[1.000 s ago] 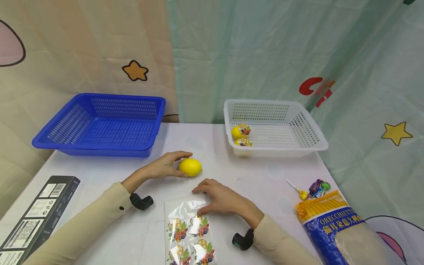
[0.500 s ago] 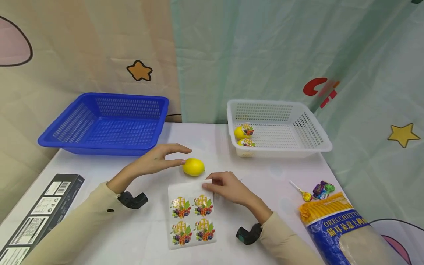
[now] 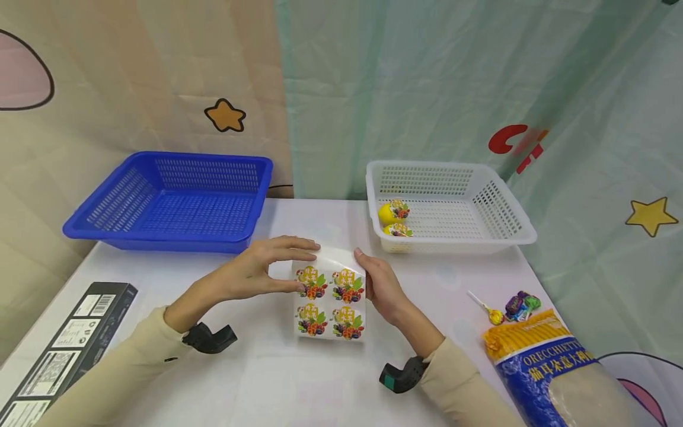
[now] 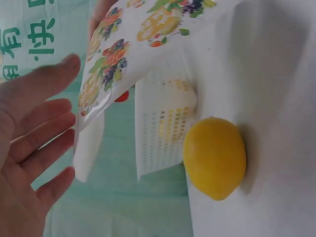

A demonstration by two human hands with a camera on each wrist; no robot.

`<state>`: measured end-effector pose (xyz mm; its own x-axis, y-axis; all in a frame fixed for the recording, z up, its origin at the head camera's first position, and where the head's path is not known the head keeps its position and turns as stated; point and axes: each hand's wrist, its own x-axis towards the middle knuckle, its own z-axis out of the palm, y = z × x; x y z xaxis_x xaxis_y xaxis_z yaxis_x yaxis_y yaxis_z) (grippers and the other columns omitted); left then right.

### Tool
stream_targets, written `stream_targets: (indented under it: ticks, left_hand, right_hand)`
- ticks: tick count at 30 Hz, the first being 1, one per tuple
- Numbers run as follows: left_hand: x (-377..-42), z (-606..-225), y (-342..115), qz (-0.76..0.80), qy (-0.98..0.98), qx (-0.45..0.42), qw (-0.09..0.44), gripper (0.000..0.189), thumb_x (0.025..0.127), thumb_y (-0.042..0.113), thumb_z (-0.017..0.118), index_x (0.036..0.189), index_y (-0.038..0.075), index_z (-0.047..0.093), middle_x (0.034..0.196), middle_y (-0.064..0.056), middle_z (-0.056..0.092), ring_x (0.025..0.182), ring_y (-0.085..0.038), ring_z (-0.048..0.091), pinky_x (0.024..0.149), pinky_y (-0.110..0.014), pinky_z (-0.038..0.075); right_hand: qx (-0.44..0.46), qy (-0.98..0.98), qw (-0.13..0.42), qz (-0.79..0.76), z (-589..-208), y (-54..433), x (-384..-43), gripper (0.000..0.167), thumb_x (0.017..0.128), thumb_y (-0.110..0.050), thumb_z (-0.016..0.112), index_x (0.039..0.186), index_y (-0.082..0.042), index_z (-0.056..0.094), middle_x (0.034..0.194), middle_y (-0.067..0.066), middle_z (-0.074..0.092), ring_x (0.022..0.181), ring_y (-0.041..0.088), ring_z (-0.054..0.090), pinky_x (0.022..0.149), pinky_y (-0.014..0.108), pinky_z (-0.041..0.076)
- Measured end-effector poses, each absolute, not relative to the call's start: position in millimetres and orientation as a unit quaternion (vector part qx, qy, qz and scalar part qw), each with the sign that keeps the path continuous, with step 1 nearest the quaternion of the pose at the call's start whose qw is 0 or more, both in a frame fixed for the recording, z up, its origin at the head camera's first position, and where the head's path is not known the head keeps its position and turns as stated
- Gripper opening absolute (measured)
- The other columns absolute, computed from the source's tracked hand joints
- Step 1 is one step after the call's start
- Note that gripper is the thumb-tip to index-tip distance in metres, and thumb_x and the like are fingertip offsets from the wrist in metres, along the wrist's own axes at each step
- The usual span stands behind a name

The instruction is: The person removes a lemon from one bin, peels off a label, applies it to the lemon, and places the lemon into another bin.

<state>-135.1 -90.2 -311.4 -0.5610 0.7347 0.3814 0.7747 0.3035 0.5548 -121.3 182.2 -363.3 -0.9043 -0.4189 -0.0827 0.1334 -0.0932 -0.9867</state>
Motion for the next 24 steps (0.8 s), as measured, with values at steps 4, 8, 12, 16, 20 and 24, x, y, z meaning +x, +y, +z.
stream_targets:
  ticks: [4,8,12,16,20,24]
  left_hand:
    - [-133.1,-315.3,-83.5,-0.341,-0.803,-0.482,0.081,0.048,0.079,0.022,0.084,0.121,0.004,0.069,0.132,-0.009,0.061,0.127,-0.024,0.053,0.110,-0.041,0.039]
    - [-132.4,-318.4,-78.1,-0.336,-0.800,-0.484,0.108,0.051,0.076,0.023,0.087,0.119,0.002,0.070,0.131,-0.008,0.062,0.124,-0.024,0.054,0.109,-0.039,0.039]
    - [-131.2,-318.9,-75.6,-0.348,-0.802,-0.473,0.103,0.049,0.076,0.022,0.087,0.118,0.004,0.069,0.131,-0.006,0.062,0.123,-0.021,0.054,0.106,-0.035,0.042]
    - [-130.6,-317.4,-76.8,-0.371,-0.799,-0.465,0.092,0.044,0.078,0.018,0.085,0.118,0.006,0.070,0.129,-0.005,0.063,0.121,-0.018,0.055,0.104,-0.035,0.045]
    - [-131.5,-315.8,-77.8,-0.384,-0.784,-0.476,0.101,0.031,0.083,0.008,0.079,0.113,0.005,0.072,0.121,-0.005,0.067,0.115,-0.018,0.058,0.098,-0.034,0.048]
    - [-133.6,-316.5,-77.6,-0.395,-0.764,-0.494,0.124,0.022,0.083,-0.001,0.076,0.104,0.005,0.075,0.105,-0.002,0.072,0.100,-0.015,0.063,0.089,-0.031,0.050]
  right_hand:
    - [-0.106,0.591,0.217,-0.770,-363.2,181.5,-120.5,0.046,0.107,-0.047,0.030,0.114,-0.014,0.061,0.104,0.000,0.069,0.092,0.012,0.067,0.080,0.029,0.056]
    - [-0.088,0.565,0.229,-0.788,-361.8,178.5,-118.4,0.050,0.105,-0.051,0.030,0.125,-0.012,0.052,0.110,0.001,0.068,0.098,0.014,0.067,0.084,0.032,0.056]
    - [-0.070,0.561,0.230,-0.792,-358.9,175.9,-116.7,0.053,0.104,-0.054,0.028,0.130,-0.011,0.047,0.113,0.002,0.065,0.101,0.014,0.065,0.085,0.031,0.056]
    - [-0.063,0.566,0.222,-0.791,-357.6,175.6,-116.7,0.052,0.106,-0.051,0.025,0.130,-0.011,0.047,0.116,0.005,0.063,0.102,0.016,0.064,0.084,0.029,0.055]
    - [-0.062,0.571,0.217,-0.789,-358.5,176.2,-116.8,0.050,0.106,-0.049,0.023,0.128,-0.012,0.048,0.114,0.003,0.065,0.101,0.014,0.064,0.084,0.029,0.055]
    - [-0.060,0.570,0.214,-0.791,-361.6,175.6,-117.4,0.050,0.106,-0.050,0.026,0.128,-0.011,0.048,0.112,0.000,0.066,0.100,0.013,0.065,0.085,0.029,0.054]
